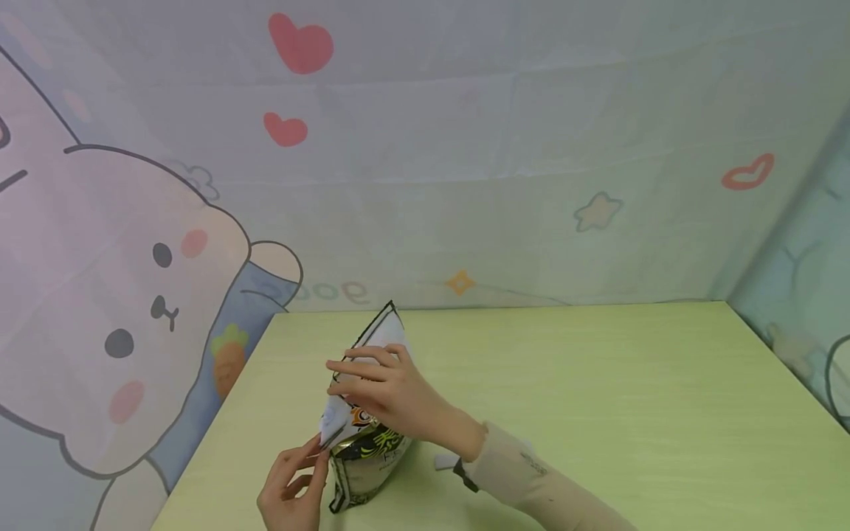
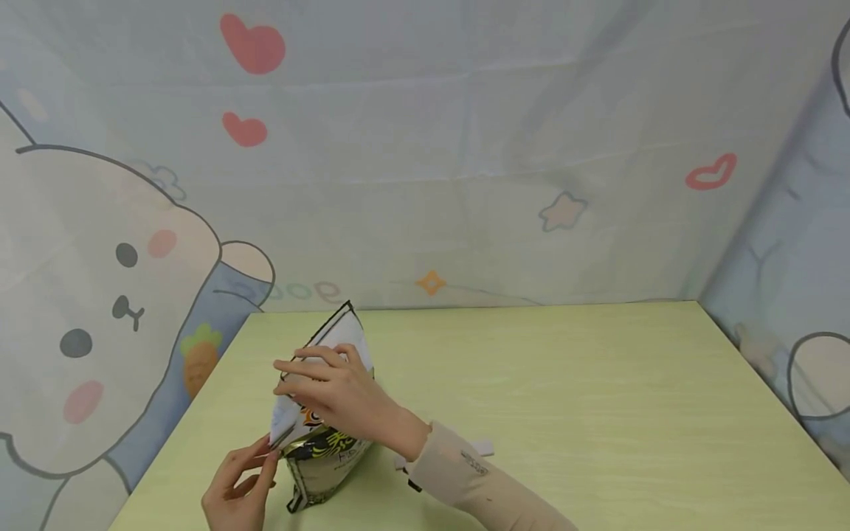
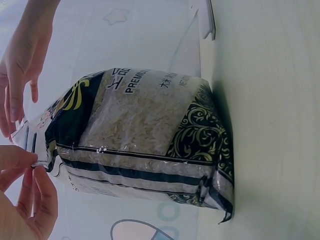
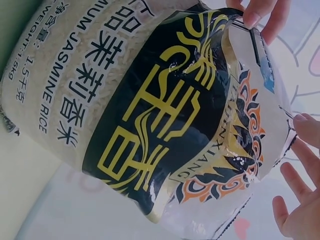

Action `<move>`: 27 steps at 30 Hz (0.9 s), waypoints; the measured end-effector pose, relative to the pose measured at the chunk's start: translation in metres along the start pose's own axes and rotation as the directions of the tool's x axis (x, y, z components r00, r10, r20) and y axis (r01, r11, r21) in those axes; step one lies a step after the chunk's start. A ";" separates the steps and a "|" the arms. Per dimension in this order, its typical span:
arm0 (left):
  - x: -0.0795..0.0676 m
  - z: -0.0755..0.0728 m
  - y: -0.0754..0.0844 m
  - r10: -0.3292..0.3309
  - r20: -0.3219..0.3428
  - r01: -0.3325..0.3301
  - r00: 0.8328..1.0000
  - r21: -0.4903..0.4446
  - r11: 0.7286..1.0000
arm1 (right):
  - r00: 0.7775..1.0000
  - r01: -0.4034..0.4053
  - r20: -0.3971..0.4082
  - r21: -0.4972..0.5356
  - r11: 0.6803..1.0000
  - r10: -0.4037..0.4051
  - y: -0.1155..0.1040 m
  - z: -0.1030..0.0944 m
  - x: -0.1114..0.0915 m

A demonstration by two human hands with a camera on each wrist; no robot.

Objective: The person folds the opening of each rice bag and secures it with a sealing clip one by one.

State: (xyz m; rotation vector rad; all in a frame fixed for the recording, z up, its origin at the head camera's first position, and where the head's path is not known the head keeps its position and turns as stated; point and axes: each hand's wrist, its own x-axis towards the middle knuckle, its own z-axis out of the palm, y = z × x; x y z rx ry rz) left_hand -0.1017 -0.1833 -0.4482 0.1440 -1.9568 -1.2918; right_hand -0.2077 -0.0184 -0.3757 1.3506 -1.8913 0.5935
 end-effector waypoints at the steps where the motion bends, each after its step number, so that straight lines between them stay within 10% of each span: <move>1: 0.000 0.000 0.000 -0.003 0.000 0.003 1.000 -0.003 1.000 | 1.000 0.001 0.000 -0.001 1.000 -0.001 0.000 -0.001 -0.001; 27: 0.002 0.002 -0.002 0.008 -0.011 -0.008 1.000 -0.003 1.000 | 0.999 -0.017 0.041 0.005 1.000 0.017 0.001 -0.014 -0.029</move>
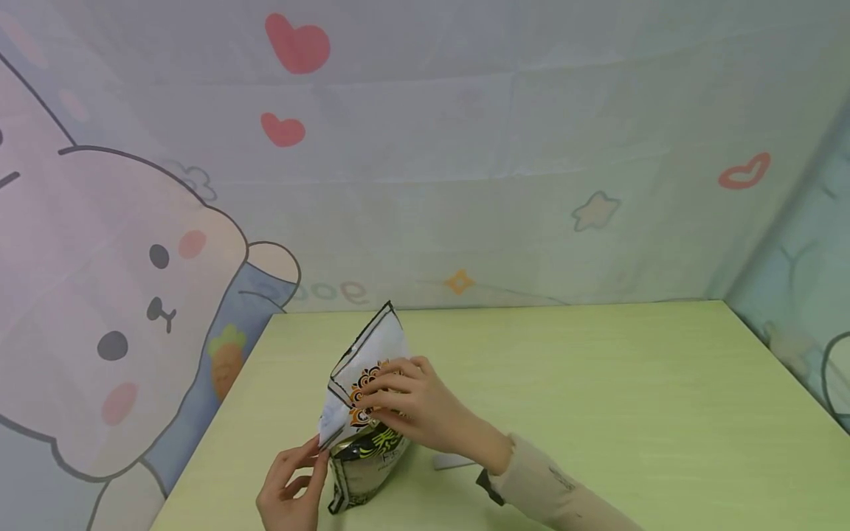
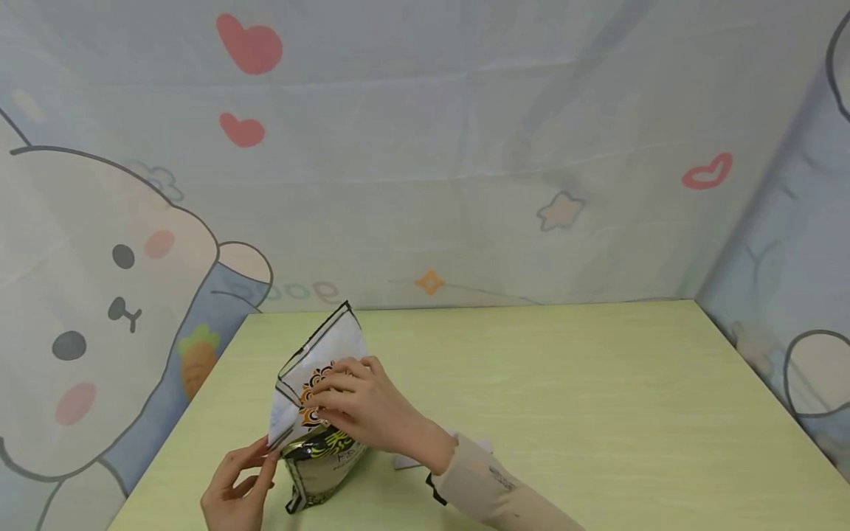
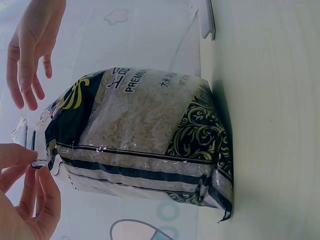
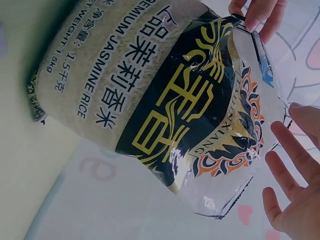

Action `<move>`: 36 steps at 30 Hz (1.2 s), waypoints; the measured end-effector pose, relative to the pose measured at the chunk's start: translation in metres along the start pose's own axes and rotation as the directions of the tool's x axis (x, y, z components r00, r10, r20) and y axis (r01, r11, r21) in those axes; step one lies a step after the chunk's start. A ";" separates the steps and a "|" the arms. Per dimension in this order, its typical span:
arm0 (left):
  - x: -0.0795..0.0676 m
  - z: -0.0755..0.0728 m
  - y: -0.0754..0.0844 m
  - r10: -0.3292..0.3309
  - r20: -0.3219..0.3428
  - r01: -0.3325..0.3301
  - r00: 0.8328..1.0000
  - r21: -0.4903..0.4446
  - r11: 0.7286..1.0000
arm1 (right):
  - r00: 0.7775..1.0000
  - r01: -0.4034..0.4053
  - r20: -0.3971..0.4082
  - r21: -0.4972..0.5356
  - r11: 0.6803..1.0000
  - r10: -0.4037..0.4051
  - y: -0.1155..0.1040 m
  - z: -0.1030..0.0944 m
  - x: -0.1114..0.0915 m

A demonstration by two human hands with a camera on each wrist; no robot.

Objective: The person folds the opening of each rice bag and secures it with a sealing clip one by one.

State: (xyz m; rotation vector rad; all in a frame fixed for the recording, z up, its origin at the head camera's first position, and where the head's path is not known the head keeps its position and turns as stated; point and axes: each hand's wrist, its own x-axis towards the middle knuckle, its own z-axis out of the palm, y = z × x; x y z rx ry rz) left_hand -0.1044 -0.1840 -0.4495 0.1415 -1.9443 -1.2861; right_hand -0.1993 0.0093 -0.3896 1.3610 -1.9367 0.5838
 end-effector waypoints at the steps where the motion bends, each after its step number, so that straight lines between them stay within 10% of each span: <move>1: 0.000 0.000 0.000 -0.003 0.000 0.003 1.000 0.000 1.000 | 1.000 -0.004 0.004 0.000 1.000 0.004 0.000 0.000 -0.001; 36: -0.001 -0.001 0.002 -0.001 0.015 0.001 1.000 0.024 1.000 | 0.986 -0.099 0.140 0.057 0.993 0.090 0.016 -0.011 -0.061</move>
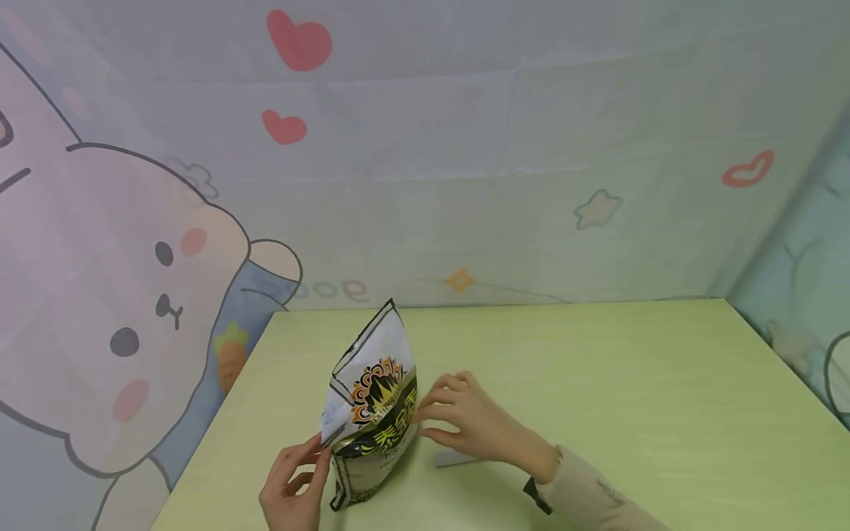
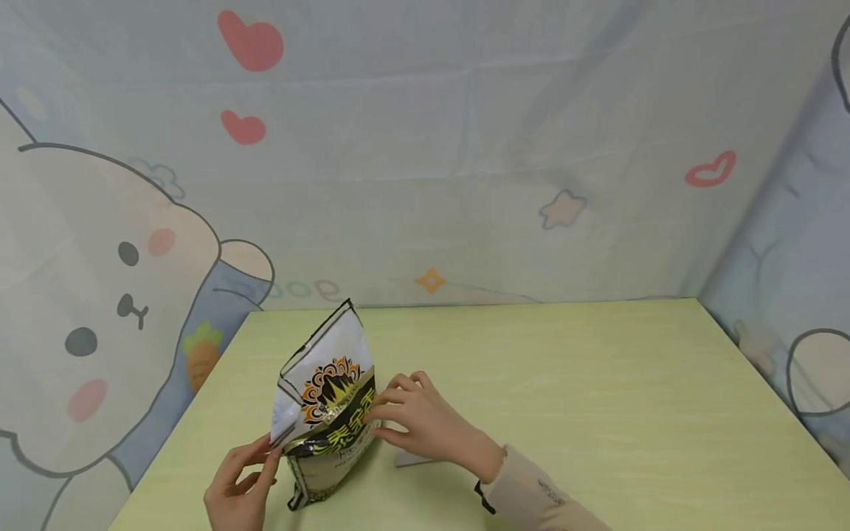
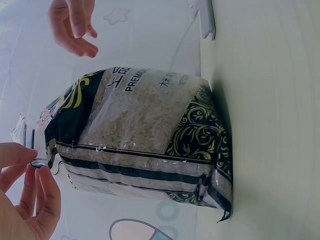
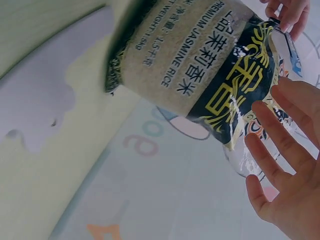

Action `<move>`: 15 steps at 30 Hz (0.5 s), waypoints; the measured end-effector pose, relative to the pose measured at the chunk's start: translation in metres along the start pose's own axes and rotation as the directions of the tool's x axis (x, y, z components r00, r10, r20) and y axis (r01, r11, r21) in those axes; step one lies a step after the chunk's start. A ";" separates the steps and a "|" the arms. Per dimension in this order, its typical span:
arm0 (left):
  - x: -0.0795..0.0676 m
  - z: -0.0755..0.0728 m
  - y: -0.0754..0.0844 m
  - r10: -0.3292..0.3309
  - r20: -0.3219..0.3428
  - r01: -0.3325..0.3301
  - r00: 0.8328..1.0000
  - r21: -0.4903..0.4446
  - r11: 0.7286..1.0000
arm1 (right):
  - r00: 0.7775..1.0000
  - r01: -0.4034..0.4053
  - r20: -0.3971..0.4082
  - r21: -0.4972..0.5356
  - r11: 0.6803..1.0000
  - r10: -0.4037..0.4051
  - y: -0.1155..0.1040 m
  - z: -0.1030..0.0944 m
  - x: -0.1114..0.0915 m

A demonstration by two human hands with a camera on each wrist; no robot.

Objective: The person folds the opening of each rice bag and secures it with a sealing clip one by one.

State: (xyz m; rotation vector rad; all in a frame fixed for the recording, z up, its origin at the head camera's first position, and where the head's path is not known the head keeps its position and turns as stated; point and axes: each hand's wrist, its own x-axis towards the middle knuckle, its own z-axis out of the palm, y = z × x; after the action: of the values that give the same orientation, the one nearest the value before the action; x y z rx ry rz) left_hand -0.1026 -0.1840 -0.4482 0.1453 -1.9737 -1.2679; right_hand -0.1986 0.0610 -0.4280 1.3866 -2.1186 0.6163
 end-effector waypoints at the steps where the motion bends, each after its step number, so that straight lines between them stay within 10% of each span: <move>1: 0.000 0.000 0.000 0.003 0.000 -0.003 1.000 -0.003 1.000 | 1.000 -0.004 0.008 0.002 1.000 0.004 0.002 0.000 -0.003; 15: -0.001 0.001 -0.002 -0.003 0.003 0.003 1.000 -0.018 1.000 | 0.988 -0.084 0.126 -0.017 0.996 0.085 0.009 -0.008 -0.027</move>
State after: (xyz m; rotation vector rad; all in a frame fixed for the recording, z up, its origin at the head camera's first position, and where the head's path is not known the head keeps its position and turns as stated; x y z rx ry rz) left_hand -0.1035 -0.1843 -0.4507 0.1378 -1.9646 -1.2883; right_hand -0.1963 0.0876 -0.4398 1.3681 -2.2872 0.5614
